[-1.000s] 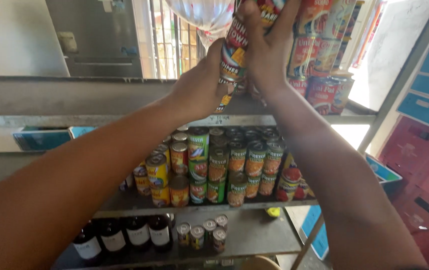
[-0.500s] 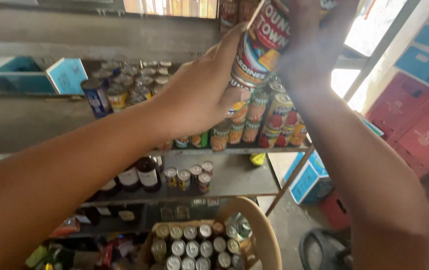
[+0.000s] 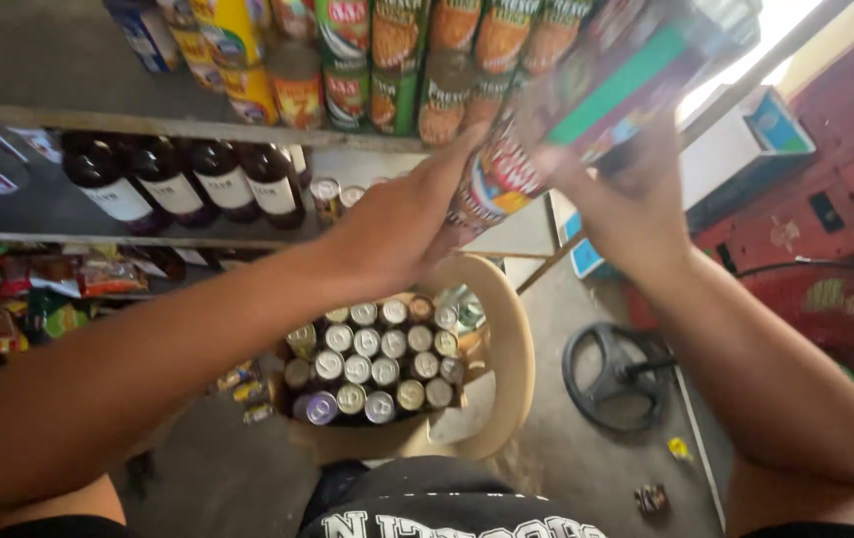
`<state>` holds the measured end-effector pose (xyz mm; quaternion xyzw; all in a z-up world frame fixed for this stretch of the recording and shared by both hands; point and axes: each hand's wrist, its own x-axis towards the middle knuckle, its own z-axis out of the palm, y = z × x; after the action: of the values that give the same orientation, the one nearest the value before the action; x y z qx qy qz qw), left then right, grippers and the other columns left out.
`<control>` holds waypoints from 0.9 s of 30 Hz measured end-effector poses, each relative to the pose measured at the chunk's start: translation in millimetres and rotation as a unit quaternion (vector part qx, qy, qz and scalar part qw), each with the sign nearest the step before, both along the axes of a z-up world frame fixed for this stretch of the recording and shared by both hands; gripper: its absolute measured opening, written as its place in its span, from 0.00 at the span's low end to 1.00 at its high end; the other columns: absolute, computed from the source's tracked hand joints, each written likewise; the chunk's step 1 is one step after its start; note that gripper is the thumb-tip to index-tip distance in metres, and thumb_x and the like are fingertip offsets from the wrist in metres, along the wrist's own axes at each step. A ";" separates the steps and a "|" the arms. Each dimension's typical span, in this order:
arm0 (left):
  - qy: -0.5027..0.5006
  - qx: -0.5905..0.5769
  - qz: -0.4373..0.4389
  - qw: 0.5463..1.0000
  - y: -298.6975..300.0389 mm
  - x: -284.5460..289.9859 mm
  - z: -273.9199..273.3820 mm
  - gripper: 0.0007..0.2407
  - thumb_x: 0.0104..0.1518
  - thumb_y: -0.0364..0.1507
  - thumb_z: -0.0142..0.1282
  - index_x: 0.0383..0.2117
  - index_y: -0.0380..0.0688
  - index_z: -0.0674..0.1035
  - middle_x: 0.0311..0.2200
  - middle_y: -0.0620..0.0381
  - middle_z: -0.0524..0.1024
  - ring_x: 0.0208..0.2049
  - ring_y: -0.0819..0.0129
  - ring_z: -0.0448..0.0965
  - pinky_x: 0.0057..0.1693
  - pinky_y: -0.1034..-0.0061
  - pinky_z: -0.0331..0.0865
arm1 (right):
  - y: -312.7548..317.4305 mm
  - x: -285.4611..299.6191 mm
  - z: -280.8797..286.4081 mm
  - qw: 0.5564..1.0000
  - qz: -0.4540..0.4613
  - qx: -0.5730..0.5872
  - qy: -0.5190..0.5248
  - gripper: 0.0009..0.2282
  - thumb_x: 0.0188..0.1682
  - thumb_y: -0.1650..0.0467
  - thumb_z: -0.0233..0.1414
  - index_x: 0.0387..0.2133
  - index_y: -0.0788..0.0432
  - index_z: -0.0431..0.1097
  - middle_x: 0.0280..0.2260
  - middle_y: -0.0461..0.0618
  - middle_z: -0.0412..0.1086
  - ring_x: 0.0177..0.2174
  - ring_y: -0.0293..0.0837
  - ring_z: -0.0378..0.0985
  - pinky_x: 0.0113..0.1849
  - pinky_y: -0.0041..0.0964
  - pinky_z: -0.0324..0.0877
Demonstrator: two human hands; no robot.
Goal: Restocking canned sardines and squid from a crate on a stool onto a metal retail shelf.
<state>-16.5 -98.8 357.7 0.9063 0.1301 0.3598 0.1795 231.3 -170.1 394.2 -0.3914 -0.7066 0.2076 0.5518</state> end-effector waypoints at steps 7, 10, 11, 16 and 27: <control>0.086 -0.141 0.087 0.982 2.0 -3.3 -118.7 0.40 0.51 0.25 0.64 0.70 0.41 0.50 0.57 0.33 0.69 0.55 0.35 0.73 0.55 0.52 0.71 | -0.6 -19.0 -72.8 0.973 -0.011 -0.231 -0.009 0.26 0.43 0.76 0.69 0.54 0.64 0.66 0.49 0.50 0.74 0.47 0.40 0.77 0.49 0.38 0.76; 0.064 -0.175 0.093 0.978 3.7 -6.0 -169.5 0.40 0.51 0.25 0.64 0.70 0.41 0.51 0.57 0.32 0.69 0.57 0.35 0.71 0.57 0.52 0.69 | 10.5 -23.5 -142.2 0.967 0.021 -0.240 0.088 0.31 0.41 0.77 0.68 0.58 0.64 0.61 0.52 0.48 0.71 0.52 0.40 0.75 0.54 0.39 0.75; 0.051 -0.210 0.085 0.973 4.5 -6.0 -184.4 0.39 0.50 0.25 0.64 0.68 0.40 0.52 0.57 0.33 0.69 0.57 0.35 0.72 0.58 0.53 0.68 | 14.5 -23.3 -168.6 0.972 0.034 -0.212 0.097 0.31 0.42 0.78 0.67 0.58 0.64 0.61 0.54 0.48 0.70 0.54 0.41 0.74 0.57 0.40 0.73; 0.071 -0.324 0.187 0.925 22.6 -18.1 -277.6 0.33 0.56 0.27 0.60 0.69 0.42 0.56 0.61 0.34 0.67 0.58 0.39 0.72 0.60 0.55 0.68 | 26.1 -44.8 -224.0 0.961 -0.006 -0.252 0.114 0.27 0.39 0.79 0.67 0.53 0.63 0.64 0.50 0.48 0.71 0.50 0.40 0.75 0.52 0.39 0.76; -0.148 -0.316 0.347 0.871 91.5 -39.4 -343.6 0.28 0.58 0.26 0.62 0.64 0.41 0.62 0.59 0.41 0.71 0.59 0.48 0.74 0.63 0.62 0.68 | 105.3 -87.1 -331.4 0.941 -0.166 -0.283 0.086 0.16 0.42 0.75 0.68 0.43 0.64 0.75 0.38 0.47 0.80 0.37 0.35 0.82 0.42 0.33 0.80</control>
<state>-55.9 -7.3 14.1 0.6337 0.5148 0.4690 0.3367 144.2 -64.9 62.9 -0.6234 -0.4941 0.3370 0.5036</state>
